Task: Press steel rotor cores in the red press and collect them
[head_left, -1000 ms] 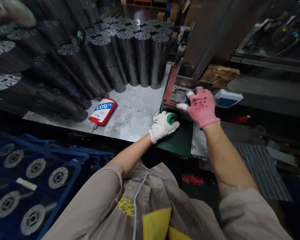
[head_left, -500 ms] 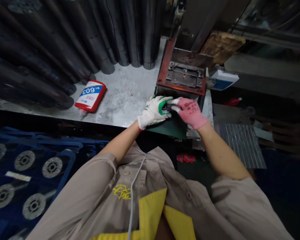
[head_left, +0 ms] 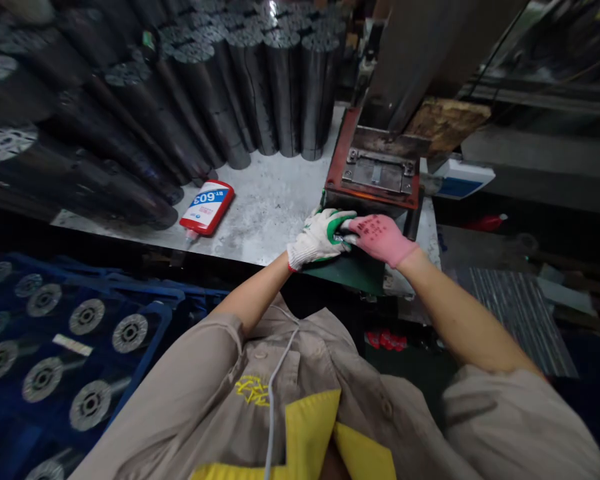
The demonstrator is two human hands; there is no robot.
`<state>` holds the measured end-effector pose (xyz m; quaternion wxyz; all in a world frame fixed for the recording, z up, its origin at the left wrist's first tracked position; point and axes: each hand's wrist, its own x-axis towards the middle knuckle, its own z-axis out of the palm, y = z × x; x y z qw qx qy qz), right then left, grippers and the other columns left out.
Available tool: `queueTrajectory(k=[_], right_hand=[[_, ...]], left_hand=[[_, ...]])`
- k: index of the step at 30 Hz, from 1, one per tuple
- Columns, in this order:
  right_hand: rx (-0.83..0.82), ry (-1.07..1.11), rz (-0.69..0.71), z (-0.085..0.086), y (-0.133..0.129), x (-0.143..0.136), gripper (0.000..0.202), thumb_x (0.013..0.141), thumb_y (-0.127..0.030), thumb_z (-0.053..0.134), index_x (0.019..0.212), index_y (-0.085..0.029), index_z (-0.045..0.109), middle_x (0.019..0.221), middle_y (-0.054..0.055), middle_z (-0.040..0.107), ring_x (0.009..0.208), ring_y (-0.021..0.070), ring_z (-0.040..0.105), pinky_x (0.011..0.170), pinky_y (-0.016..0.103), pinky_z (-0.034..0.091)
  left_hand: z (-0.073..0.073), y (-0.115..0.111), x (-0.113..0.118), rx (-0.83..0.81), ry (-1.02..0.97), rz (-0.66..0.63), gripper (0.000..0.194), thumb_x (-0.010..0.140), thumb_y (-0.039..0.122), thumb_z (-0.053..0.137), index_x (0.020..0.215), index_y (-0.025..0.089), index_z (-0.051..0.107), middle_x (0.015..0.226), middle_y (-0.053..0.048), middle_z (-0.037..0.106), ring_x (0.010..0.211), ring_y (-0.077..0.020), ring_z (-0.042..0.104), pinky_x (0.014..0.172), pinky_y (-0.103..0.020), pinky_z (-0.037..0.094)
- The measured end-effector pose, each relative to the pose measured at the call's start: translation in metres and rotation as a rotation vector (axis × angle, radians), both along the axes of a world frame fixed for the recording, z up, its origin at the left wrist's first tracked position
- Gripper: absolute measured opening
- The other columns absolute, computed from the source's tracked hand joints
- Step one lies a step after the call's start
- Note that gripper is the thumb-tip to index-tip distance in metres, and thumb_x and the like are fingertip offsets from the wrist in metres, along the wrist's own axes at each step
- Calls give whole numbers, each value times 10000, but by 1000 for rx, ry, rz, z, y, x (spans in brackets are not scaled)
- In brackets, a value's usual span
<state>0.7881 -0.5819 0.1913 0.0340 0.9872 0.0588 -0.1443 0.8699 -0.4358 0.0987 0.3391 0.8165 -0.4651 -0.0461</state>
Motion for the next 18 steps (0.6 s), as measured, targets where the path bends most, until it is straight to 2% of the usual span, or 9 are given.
queueTrajectory(k=[2,4,6,8,10,13,16,18], right_hand=[[217,-155,-128,-15,-21,-14,329,1000,-315,628,1265,-170,760,1286,134,771,1228,292,717,1056,406,527],[477,-308,-280,-28,-40,-31,360,979,-352,605,1260,-206,775,1300,97,771,1252,285,711,1122,428,518],[679,-417,-434,-39,-54,-46,390,940,-434,596,1224,-253,794,1273,65,784,1258,299,709,1140,464,522],[803,-452,-556,-48,-60,-57,418,886,-512,607,1163,-278,814,1245,59,793,1260,327,705,1145,507,522],[876,-423,-614,-58,-60,-63,424,837,-549,624,1096,-281,828,1234,70,795,1254,349,706,1153,537,514],[931,-370,-615,-70,-53,-66,437,793,-575,644,1043,-270,834,1220,95,797,1233,366,714,1165,564,504],[936,-346,-606,-76,-45,-70,443,787,-586,647,1043,-276,835,1226,103,793,1229,378,718,1170,576,502],[920,-324,-607,-77,-42,-76,424,789,-581,652,1051,-301,834,1236,89,790,1232,381,718,1168,579,507]], left_hand=[[6,-2,-1,-2,70,8,792,783,512,853,1482,240,597,1468,-106,656,1370,-295,611,1256,-502,405],[14,-6,-3,-30,158,59,644,847,518,791,1407,229,662,1372,-93,713,1269,-264,676,1174,-451,498],[21,-11,-7,-43,198,159,470,916,492,706,1311,239,730,1281,-72,752,1208,-247,703,1151,-431,517],[25,-16,-12,-2,172,246,423,921,473,685,1276,255,758,1265,-68,754,1227,-270,694,1189,-465,483],[26,-20,-16,62,142,283,454,897,466,707,1307,278,751,1292,-71,738,1249,-295,681,1207,-493,459],[24,-22,-18,95,115,300,470,891,470,713,1330,304,739,1317,-60,722,1256,-290,676,1208,-480,458],[22,-19,-20,101,91,286,480,919,493,678,1360,308,720,1309,-62,716,1245,-278,678,1193,-459,473],[21,-14,-23,104,69,247,580,899,536,707,1422,289,678,1345,-84,691,1264,-294,663,1190,-462,474]])
